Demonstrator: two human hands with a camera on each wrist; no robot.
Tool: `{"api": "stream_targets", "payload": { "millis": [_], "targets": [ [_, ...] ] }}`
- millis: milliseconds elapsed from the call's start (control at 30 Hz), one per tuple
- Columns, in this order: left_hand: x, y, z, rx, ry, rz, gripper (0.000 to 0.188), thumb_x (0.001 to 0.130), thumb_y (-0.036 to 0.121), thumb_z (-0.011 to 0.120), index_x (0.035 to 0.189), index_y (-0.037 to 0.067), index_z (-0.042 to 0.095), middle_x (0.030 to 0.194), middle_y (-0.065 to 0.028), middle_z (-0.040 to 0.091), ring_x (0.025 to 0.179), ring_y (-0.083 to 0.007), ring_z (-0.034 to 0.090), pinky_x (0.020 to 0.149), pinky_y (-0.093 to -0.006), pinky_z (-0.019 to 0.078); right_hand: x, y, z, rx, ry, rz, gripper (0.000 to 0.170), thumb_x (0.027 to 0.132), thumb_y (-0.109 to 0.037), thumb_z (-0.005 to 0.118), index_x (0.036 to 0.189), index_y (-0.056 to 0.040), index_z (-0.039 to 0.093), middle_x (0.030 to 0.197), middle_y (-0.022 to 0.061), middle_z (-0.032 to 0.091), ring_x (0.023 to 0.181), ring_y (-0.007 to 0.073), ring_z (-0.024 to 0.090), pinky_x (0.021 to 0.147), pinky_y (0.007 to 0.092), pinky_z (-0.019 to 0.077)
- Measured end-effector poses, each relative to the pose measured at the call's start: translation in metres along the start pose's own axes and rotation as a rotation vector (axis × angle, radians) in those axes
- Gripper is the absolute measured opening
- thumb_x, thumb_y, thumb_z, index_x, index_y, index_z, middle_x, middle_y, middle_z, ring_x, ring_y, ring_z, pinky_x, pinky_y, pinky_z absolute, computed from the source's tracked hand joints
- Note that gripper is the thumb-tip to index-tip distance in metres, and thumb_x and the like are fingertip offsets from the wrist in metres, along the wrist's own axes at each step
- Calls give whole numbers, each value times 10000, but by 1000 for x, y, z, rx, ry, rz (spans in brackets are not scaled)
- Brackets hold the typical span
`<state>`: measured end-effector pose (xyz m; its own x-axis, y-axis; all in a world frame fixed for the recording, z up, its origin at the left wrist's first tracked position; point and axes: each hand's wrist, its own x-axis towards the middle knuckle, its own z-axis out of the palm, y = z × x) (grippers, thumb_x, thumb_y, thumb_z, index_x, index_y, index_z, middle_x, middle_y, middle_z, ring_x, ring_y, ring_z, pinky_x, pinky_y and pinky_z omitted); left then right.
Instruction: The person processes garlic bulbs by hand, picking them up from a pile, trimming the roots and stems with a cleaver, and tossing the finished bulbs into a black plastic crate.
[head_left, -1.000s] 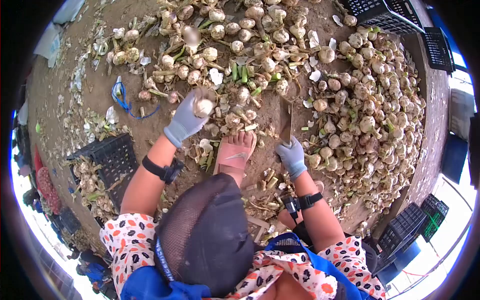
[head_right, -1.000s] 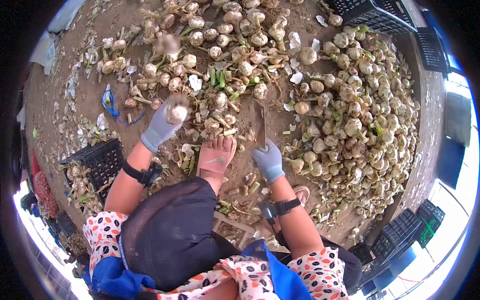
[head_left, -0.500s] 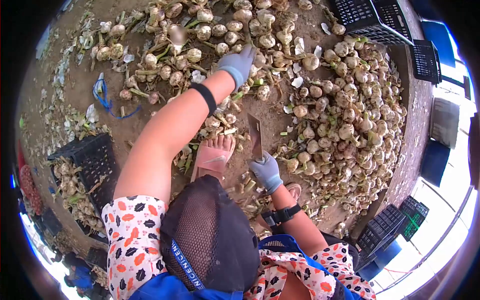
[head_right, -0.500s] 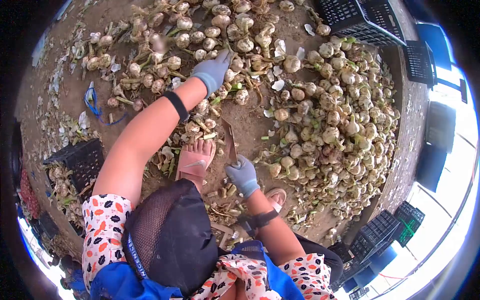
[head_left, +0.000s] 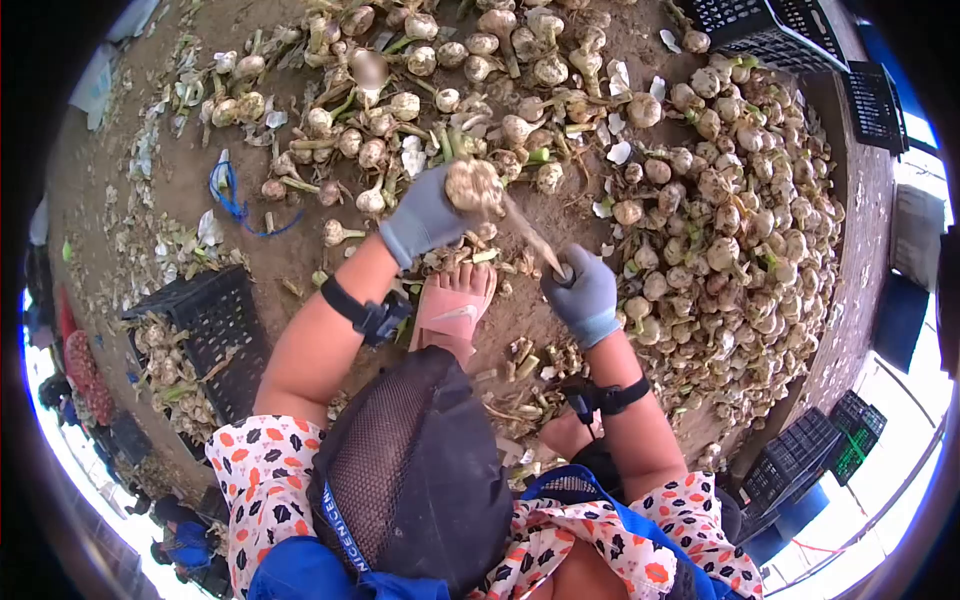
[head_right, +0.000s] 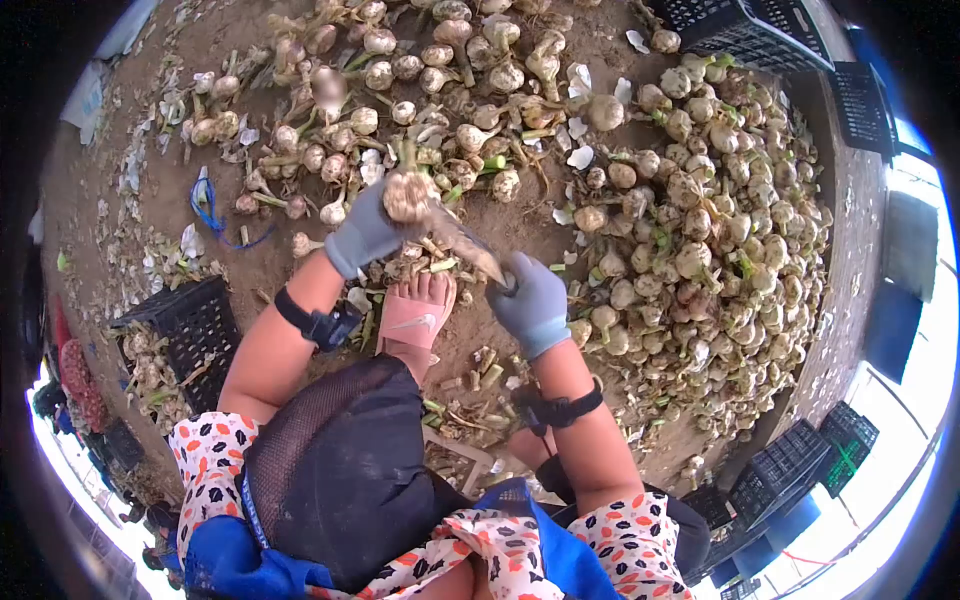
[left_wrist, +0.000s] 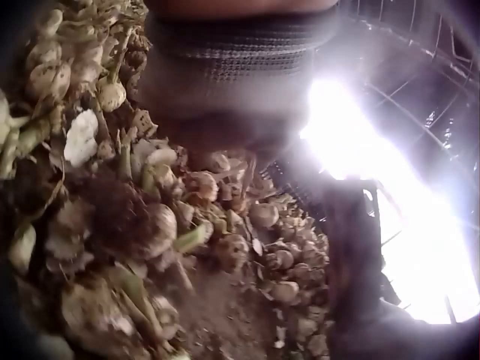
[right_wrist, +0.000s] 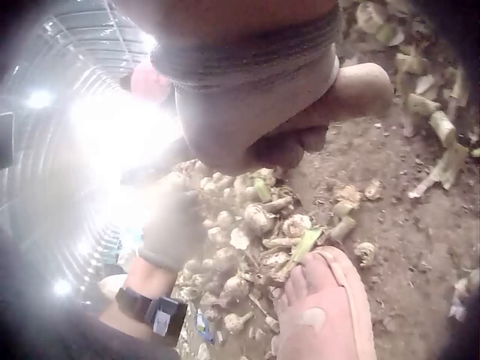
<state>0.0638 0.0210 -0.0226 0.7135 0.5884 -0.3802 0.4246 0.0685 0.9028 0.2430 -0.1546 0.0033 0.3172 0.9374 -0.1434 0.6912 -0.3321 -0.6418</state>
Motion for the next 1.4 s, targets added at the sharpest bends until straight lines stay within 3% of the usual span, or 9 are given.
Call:
{"api": "stream_targets", "payload": {
  "millis": [400,467,533,800,867,967,1167,1300,1400],
  "targets": [
    [-40,12,23,-471,-225,-150,317,746,137,724,1027,36,615,938,-32,650,839,-73,573,765,-270,494,15,-45,-18,-259,-151,-389,171,676,-179,639,816,-148,547,717,59,573,591,280,594,512,388,462],
    [-44,14,21,-374,-276,-25,333,751,99,720,1055,30,603,965,-38,644,870,-86,580,782,-272,496,19,-29,-17,-276,-59,-360,103,735,-193,606,807,-140,556,724,80,583,615,286,605,539,390,481],
    [-54,32,10,-253,-325,254,574,707,62,771,1210,26,497,1048,-50,618,950,-122,579,839,-287,489,43,4,-14,-360,-248,365,191,823,-264,553,881,-92,613,865,154,648,743,312,639,640,401,515],
    [-49,25,2,-499,-226,167,514,770,132,710,1231,96,487,1045,-80,629,919,-214,629,777,-323,511,3,54,3,58,-137,284,233,709,-189,643,902,-69,592,707,165,584,683,343,573,643,375,478],
    [-47,36,-8,616,-214,535,203,632,89,680,827,130,645,914,-40,626,653,-255,615,646,-364,495,-6,55,8,158,-195,318,226,707,-170,647,897,-63,590,668,142,564,644,303,566,627,339,476],
    [-49,26,-7,662,-284,541,121,615,174,620,702,91,619,835,-60,602,679,-298,570,575,-378,443,-2,16,-5,681,-267,541,189,703,-127,648,846,-41,560,616,88,502,586,209,528,582,301,449],
    [-53,38,2,623,-339,589,123,601,113,592,719,105,624,829,-24,608,661,-286,572,576,-392,447,13,-38,-12,303,-323,-9,168,708,-144,618,824,-36,560,661,131,577,623,312,578,573,372,446],
    [-61,68,-2,584,-395,617,186,596,97,607,777,116,640,811,-32,599,709,-291,583,620,-386,471,10,25,41,233,-195,210,246,700,-192,629,888,-37,589,738,182,608,722,409,576,647,436,466],
    [-63,55,-9,105,-180,583,306,662,166,678,960,126,623,895,-73,599,871,-243,605,778,-334,488,-9,63,50,421,-186,441,248,728,-161,646,943,-44,602,701,96,620,592,227,577,559,324,465]
  ]
}}
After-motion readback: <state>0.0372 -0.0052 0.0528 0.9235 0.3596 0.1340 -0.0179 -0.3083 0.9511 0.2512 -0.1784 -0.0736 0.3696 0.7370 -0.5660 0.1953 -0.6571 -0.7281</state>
